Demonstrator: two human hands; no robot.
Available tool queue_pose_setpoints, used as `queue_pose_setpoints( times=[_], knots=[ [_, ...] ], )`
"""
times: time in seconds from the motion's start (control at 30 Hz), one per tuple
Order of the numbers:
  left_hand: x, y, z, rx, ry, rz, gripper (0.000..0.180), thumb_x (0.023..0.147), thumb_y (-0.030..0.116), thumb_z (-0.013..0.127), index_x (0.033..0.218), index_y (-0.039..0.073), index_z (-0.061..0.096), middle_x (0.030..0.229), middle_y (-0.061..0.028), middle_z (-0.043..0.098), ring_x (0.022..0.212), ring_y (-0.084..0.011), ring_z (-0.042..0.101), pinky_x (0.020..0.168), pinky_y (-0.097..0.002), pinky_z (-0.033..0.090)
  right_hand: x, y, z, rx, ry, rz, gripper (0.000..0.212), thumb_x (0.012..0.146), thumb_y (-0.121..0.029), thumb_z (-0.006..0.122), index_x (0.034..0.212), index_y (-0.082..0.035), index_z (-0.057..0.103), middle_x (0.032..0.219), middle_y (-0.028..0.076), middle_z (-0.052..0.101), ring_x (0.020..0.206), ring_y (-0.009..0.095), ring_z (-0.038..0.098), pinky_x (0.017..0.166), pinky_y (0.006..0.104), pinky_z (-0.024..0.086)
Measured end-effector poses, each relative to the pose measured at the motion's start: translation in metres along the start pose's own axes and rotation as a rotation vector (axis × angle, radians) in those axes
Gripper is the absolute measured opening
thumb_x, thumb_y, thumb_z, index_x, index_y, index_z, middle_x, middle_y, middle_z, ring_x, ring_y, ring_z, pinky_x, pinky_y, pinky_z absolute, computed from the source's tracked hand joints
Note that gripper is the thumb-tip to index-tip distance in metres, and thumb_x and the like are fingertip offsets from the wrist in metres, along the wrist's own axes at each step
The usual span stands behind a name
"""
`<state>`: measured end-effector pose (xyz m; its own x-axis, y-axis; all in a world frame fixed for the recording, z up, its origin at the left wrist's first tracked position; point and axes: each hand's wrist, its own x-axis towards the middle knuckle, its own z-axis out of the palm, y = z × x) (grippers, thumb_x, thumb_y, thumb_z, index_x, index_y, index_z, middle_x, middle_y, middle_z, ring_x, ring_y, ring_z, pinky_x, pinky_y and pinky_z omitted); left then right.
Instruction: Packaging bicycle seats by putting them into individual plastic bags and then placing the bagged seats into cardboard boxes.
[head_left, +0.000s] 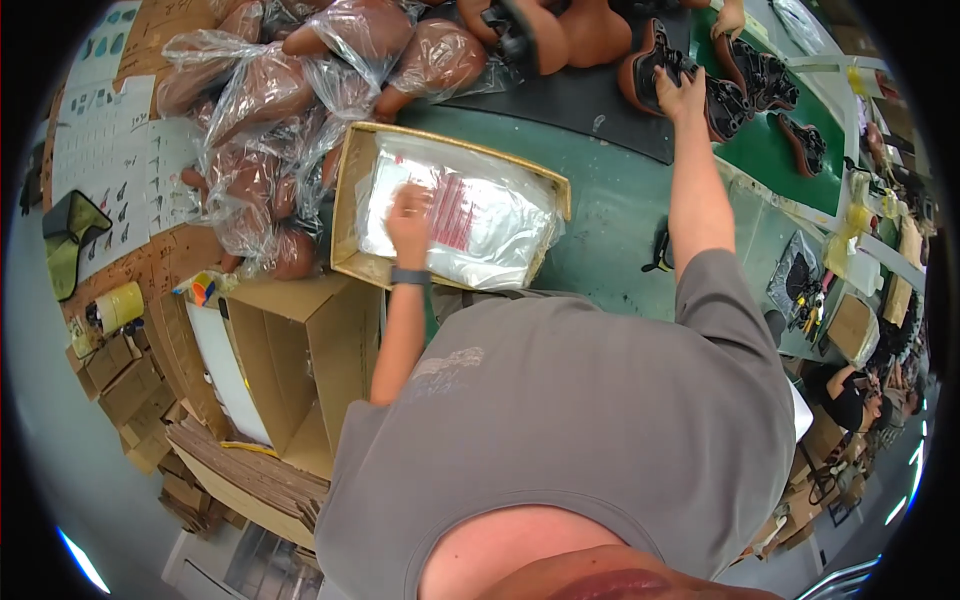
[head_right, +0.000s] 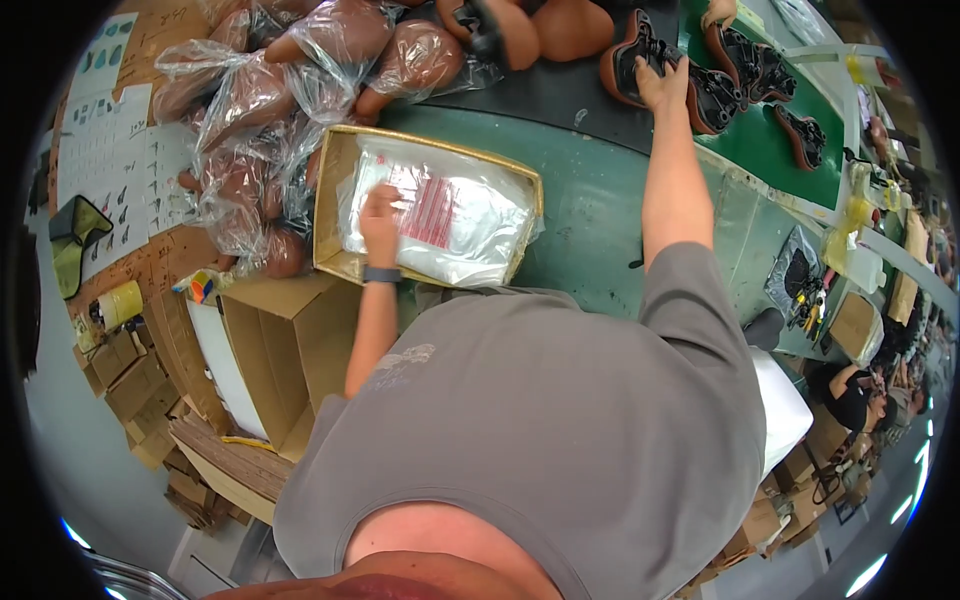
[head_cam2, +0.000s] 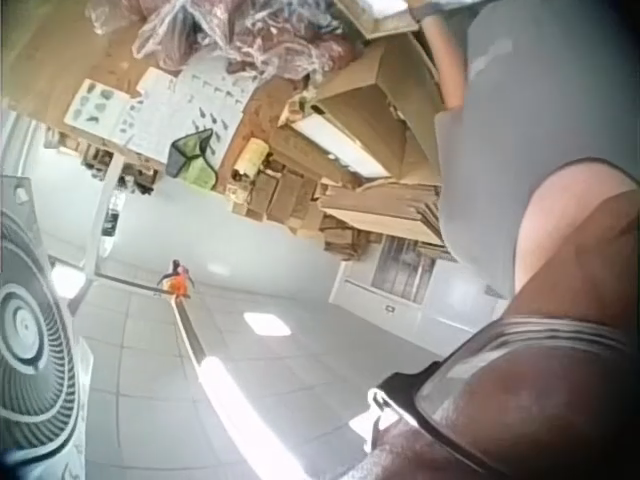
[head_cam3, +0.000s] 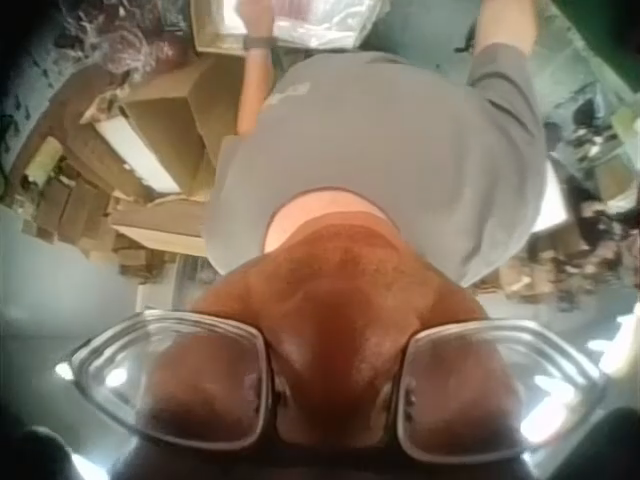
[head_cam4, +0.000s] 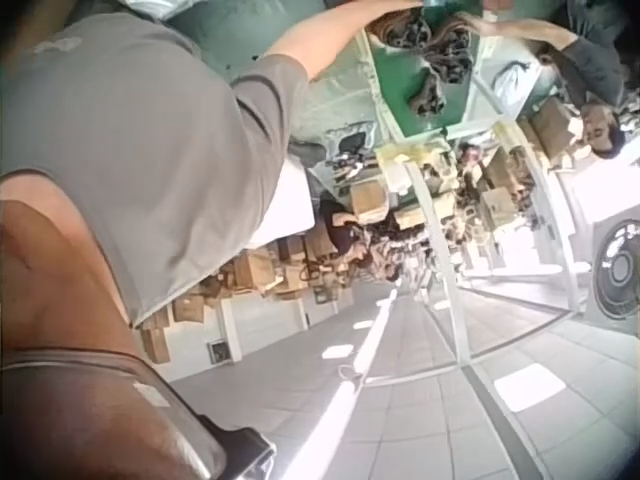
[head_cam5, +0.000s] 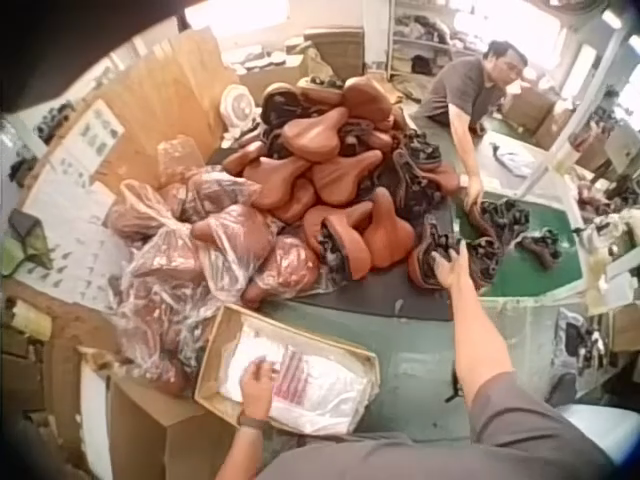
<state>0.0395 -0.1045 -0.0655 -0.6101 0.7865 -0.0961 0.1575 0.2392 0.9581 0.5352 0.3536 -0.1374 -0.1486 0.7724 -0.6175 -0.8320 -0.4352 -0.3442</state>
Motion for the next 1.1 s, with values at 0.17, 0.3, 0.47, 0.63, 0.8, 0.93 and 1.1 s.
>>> queue_pose_setpoints(
  times=[0.17, 0.3, 0.47, 0.63, 0.8, 0.93, 1.1],
  knots=[
    [-0.091, -0.021, 0.092, 0.49, -0.493, 0.123, 0.019, 0.099, 0.027, 0.077, 0.102, 0.009, 0.08, 0.094, -0.0134, 0.08, 0.088, -0.0393, 0.076, 0.078, -0.0495, 0.06, -0.18, 0.1, -0.078, 0.064, -0.164, -0.072, 0.089, 0.108, -0.082, 0.038, 0.163, -0.012, 0.042, 0.157, 0.03, 0.053, 0.125, 0.051, 0.065, 0.103, 0.0602, 0.061],
    [-0.111, -0.031, 0.107, 0.659, -0.595, 0.091, 0.021, 0.097, 0.03, 0.08, 0.095, 0.01, 0.075, 0.101, -0.0141, 0.077, 0.096, -0.0378, 0.074, 0.083, -0.0501, 0.058, -0.354, 0.169, -0.139, -0.19, 0.003, 0.029, 0.091, 0.105, -0.084, 0.043, 0.158, -0.009, 0.047, 0.15, 0.027, 0.058, 0.118, 0.051, 0.067, 0.103, 0.0632, 0.06],
    [-0.116, -0.069, 0.118, 0.697, -0.665, 0.141, 0.023, 0.102, 0.031, 0.073, 0.105, 0.009, 0.08, 0.108, -0.0169, 0.076, 0.102, -0.0405, 0.073, 0.089, -0.0505, 0.057, -0.461, 0.207, -0.276, -0.758, 0.284, 0.205, 0.098, 0.091, -0.052, 0.089, 0.163, -0.007, 0.038, 0.146, 0.025, 0.062, 0.128, 0.046, 0.067, 0.105, 0.063, 0.059],
    [-0.136, -0.108, 0.097, 0.645, -0.406, 0.245, 0.024, 0.108, 0.026, 0.061, 0.113, 0.01, 0.078, 0.113, -0.0192, 0.076, 0.102, -0.0445, 0.072, 0.091, -0.0536, 0.058, -0.524, 0.224, -0.244, -2.014, 0.584, -0.161, 0.113, 0.075, -0.029, 0.097, 0.162, 0.0, 0.032, 0.13, 0.03, 0.07, 0.119, 0.044, 0.073, 0.106, 0.0536, 0.057],
    [-0.14, -0.068, 0.075, -0.085, -0.241, -0.367, 0.031, 0.108, 0.03, 0.067, 0.108, 0.001, 0.077, 0.092, -0.0093, 0.077, 0.08, -0.0196, 0.073, 0.076, -0.035, 0.062, -0.537, 0.203, -0.261, -1.84, 0.463, -0.294, 0.109, 0.078, -0.029, 0.095, 0.163, 0.0, 0.034, 0.128, 0.03, 0.071, 0.119, 0.046, 0.073, 0.104, 0.0535, 0.059],
    [-0.152, -0.021, 0.023, -0.136, -0.242, -0.232, 0.033, 0.109, 0.032, 0.071, 0.113, 0.0, 0.08, 0.091, -0.0047, 0.075, 0.079, -0.0124, 0.07, 0.073, -0.0303, 0.059, -0.567, 0.169, -0.241, -0.622, -0.143, 0.26, 0.1, 0.087, -0.024, 0.09, 0.166, -0.003, 0.032, 0.133, 0.023, 0.071, 0.119, 0.04, 0.074, 0.099, 0.0512, 0.064],
    [-0.182, 0.03, -0.024, -0.016, -0.269, -0.021, 0.029, 0.113, 0.027, 0.064, 0.116, 0.003, 0.08, 0.095, -0.006, 0.079, 0.084, -0.0169, 0.074, 0.073, -0.0345, 0.057, -0.579, 0.211, -0.117, -0.794, -0.458, 0.154, 0.089, 0.089, -0.008, 0.085, 0.161, -0.008, 0.034, 0.132, 0.016, 0.067, 0.1, 0.033, 0.078, 0.081, 0.0441, 0.069]
  ],
)
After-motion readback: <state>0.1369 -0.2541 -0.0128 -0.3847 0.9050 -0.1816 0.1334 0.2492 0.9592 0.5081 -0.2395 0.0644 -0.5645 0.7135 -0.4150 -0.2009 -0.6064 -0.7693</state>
